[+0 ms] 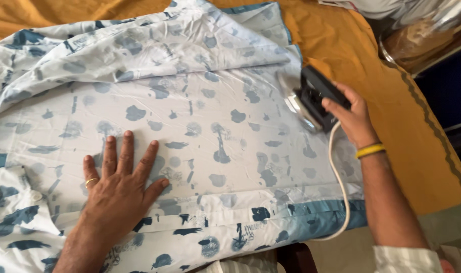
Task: The person irons a white shirt with a blue pattern on a bed by hand using an iron, pressing the collar, sleeves, and body of the shirt.
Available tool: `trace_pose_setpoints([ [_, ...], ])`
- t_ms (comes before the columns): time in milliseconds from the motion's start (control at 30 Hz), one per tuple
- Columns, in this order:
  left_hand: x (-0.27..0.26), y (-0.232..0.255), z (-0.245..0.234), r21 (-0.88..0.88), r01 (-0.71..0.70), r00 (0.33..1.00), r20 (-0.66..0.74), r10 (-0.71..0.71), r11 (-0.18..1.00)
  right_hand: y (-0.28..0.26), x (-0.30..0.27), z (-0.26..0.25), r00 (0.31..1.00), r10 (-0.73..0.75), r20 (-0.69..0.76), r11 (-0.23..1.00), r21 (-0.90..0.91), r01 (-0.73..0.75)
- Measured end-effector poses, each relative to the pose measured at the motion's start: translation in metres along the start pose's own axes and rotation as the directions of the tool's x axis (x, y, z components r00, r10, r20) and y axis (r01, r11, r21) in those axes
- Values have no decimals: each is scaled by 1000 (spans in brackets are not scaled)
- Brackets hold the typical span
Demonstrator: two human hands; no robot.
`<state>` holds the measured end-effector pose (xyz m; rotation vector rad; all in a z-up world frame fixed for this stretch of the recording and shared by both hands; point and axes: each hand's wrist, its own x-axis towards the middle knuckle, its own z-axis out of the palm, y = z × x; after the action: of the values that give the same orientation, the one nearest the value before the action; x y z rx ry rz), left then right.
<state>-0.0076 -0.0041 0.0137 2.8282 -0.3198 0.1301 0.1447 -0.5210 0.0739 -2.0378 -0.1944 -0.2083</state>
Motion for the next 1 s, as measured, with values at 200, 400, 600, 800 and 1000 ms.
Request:
trace_pose_setpoints([
  [200,0,2,-1,-18,7,1000,12,-7,1000,-13,-29,20,954,-41,296,997,-54,60],
  [400,-1,4,-5,4,24,998,54,-25,1000,-14,43,59,984,-156,87,987,-35,159],
  [600,0,4,-7,9,42,996,82,-43,999,-28,31,75,950,-152,274,988,18,153],
  [800,-1,6,-7,-5,58,990,126,-57,998,-43,33,111,933,-167,318,984,-7,179],
  [1000,1,9,-18,2,74,986,147,-74,997,-63,80,152,940,-214,264,977,43,210],
])
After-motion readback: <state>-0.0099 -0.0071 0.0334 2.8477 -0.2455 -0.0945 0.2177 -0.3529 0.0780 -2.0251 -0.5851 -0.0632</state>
